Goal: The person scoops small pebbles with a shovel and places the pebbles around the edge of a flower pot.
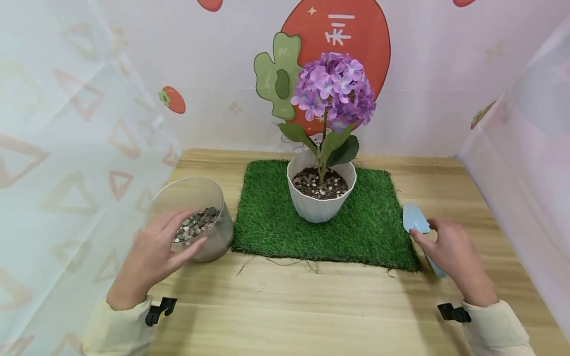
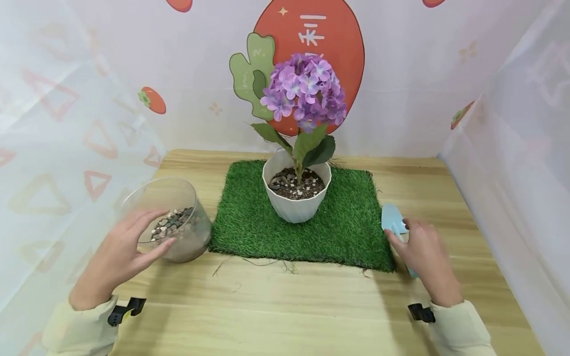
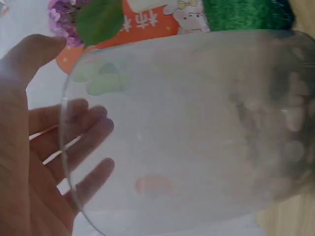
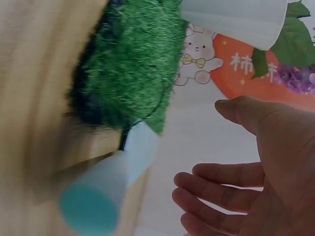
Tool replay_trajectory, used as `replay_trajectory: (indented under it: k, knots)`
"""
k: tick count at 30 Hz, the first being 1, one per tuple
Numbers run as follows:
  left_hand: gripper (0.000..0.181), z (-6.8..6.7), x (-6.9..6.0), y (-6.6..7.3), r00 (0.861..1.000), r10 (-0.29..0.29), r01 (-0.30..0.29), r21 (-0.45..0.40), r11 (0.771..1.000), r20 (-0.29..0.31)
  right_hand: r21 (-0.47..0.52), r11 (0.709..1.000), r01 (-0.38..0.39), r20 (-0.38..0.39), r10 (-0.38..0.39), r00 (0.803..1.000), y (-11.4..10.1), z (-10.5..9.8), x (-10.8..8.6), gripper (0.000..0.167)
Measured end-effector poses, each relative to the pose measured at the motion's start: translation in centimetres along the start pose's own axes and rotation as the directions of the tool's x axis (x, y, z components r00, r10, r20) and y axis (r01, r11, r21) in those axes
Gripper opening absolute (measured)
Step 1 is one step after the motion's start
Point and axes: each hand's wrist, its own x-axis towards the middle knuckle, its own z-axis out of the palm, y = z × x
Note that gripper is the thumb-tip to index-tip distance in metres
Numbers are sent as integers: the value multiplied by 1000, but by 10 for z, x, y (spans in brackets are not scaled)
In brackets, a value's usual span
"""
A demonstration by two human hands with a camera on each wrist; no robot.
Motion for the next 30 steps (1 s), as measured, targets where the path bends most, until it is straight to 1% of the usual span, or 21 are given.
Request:
replay_trajectory:
  k: [2, 5, 8, 10, 17, 21, 25, 30]
  knots:
    - [70, 4, -6, -2, 1000, 22, -21, 21, 1000, -13, 2, 1000, -7, 8, 7, 1000, 2, 4, -1, 66]
    - [68, 10, -12, -5, 996, 49, -47, 30, 998, -73, 8, 1000, -11, 3, 11, 1000, 7, 10, -2, 66]
    - [63, 17, -14, -7, 990, 59, -56, 31, 998, -130, 6, 1000, -18, -14, 18, 1000, 12, 15, -2, 64]
    - [60, 20, -16, -8, 987, 59, -54, 37, 998, -152, 7, 1000, -28, -15, 28, 999, 15, 19, -4, 62]
    - [54, 25, -21, -6, 979, 60, -47, 71, 996, -196, 9, 999, -46, -32, 46, 998, 20, 29, -11, 52]
    - [51, 27, -21, -4, 968, 90, -69, 96, 993, -235, 11, 997, -75, -41, 76, 996, 21, 33, -16, 41]
    - [49, 31, -20, -3, 958, 114, -93, 91, 991, -263, 23, 994, -108, -49, 109, 993, 23, 36, -22, 34]
    - [51, 33, -19, -2, 956, 112, -94, 76, 993, -271, 28, 993, -117, -60, 119, 991, 27, 39, -29, 30]
